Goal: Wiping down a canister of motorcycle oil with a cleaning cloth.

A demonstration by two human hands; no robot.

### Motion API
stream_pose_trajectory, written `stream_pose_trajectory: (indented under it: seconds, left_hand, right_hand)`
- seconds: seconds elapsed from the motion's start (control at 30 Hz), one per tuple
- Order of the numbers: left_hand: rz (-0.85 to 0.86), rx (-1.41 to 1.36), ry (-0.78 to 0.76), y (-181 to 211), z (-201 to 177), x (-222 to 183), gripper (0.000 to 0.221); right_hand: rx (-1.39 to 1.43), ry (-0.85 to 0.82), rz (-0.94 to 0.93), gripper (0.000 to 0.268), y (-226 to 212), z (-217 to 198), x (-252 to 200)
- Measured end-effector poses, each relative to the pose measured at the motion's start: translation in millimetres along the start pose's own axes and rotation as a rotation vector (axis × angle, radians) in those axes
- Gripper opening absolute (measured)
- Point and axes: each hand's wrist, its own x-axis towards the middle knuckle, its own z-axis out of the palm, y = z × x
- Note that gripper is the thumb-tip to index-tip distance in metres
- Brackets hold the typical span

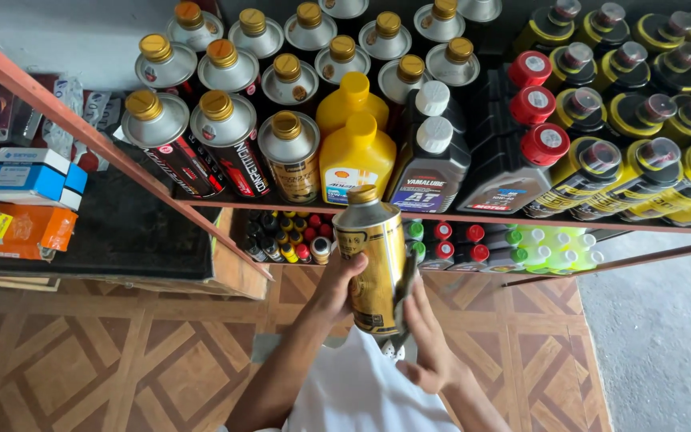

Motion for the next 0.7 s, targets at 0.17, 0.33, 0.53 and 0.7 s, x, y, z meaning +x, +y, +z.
stream_pose_trajectory:
  seconds: [0.17,0.33,0.53,0.7]
  left_hand:
    - [-0.012,-0.01,-0.068,-10,3,-4,0.073]
    - [0.069,0.045,0.155,-8,36,-8,0.061]
    - [0.143,0.037,-0.08,6,1,-5,0.083]
    - [0.062,0.037,-0.044,-15,9,-16,0.082]
  right_hand:
    - [0.286,0.046,0.176,0.11,-33,-31,85]
    - [-0.017,0.061,-0.097,0.104,-16,-31,84]
    - [0.122,-0.021,0.14,0.094,-19,-2,7]
    - [0.091,0.05,0.092,0.093,-28,-31,77]
